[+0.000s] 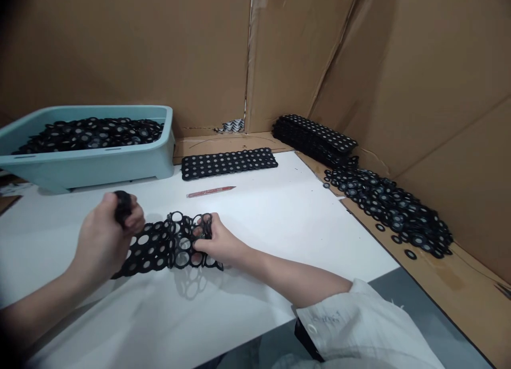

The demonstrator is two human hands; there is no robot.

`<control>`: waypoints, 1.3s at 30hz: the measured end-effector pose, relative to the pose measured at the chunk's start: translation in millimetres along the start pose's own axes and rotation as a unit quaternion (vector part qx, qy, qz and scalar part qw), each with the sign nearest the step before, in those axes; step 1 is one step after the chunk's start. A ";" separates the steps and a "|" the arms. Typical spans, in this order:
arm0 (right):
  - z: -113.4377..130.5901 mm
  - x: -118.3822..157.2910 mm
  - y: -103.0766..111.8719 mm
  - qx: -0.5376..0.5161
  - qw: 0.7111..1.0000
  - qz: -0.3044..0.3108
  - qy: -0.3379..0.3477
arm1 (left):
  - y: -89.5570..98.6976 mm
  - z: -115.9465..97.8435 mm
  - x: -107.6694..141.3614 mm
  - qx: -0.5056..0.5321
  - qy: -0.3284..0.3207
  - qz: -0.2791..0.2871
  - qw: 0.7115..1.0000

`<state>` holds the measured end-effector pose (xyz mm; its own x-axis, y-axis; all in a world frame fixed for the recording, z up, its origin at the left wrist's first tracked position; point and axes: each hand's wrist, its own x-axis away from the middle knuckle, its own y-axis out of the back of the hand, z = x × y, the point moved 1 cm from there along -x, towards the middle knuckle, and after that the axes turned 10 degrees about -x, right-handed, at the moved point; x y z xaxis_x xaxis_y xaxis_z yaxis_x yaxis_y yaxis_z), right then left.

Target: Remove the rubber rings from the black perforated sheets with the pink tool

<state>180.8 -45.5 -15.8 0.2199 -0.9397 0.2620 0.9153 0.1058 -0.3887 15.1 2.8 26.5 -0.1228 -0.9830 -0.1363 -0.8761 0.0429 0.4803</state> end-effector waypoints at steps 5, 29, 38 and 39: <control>-0.3 -1.5 0.0 0.003 0.999 0.034 0.038 | -2.3 2.7 6.1 -0.155 -0.048 0.040 0.986; 8.3 5.4 -7.1 -0.061 0.993 0.048 0.086 | -25.3 7.0 25.6 0.087 0.121 0.249 0.957; 3.3 6.8 -5.4 -0.059 0.987 0.118 0.095 | -22.5 11.0 24.6 -0.028 -0.004 0.237 0.971; 3.0 6.6 -5.2 -0.067 0.986 0.123 0.095 | -22.8 11.2 24.6 -0.019 -0.008 0.243 0.970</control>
<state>178.5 -51.3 -9.4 0.3521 -0.9358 -0.0195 0.7863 0.3070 -0.5362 26.8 -20.3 2.5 -0.5241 -0.8457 0.1005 -0.6953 0.4930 0.5231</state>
